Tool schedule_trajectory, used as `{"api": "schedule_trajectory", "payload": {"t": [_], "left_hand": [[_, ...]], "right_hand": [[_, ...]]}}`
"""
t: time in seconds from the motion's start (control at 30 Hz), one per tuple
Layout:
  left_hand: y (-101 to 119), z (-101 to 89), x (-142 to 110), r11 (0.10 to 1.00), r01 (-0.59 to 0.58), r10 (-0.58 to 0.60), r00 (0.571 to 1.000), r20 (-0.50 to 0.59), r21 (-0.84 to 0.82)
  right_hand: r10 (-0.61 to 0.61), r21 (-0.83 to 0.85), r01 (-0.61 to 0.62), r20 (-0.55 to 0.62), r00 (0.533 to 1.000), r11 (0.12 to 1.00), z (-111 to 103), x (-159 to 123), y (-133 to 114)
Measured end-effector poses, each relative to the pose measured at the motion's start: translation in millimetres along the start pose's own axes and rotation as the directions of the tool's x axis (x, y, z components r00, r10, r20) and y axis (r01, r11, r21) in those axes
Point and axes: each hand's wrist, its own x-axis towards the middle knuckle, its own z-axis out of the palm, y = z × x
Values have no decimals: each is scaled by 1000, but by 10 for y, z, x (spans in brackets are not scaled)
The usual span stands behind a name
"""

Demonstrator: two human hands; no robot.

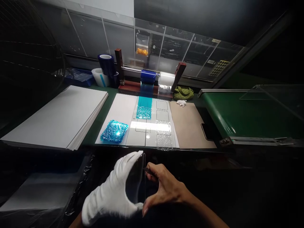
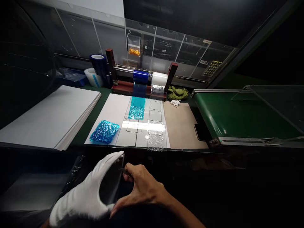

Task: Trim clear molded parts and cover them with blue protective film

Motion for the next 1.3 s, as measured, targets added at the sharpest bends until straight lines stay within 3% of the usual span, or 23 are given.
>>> {"api": "schedule_trajectory", "payload": {"t": [0.4,0.73,0.9,1.0,1.1,1.23,1.3], "left_hand": [[45,-43,21,997,-75,75,997,7,-12],[83,-79,95,994,-103,101,994,39,32],[74,-27,127,995,-90,88,995,36,47],[64,19,145,996,-60,60,998,7,69],[45,56,170,994,-9,15,998,-62,108],[-22,98,221,995,30,-18,993,-117,97],[-107,140,239,997,80,-78,991,-113,10]], "right_hand": [[-9,-33,9,-10,1000,999,73,-132,63],[94,-13,-95,-28,995,995,71,-243,-16],[32,33,-30,-66,997,999,94,-211,93],[-42,53,55,-219,975,997,140,-215,155],[-61,56,95,-438,897,994,155,-261,207],[63,137,-5,-428,902,991,-14,-254,495],[155,54,-146,-429,890,988,-204,-185,802]]}}
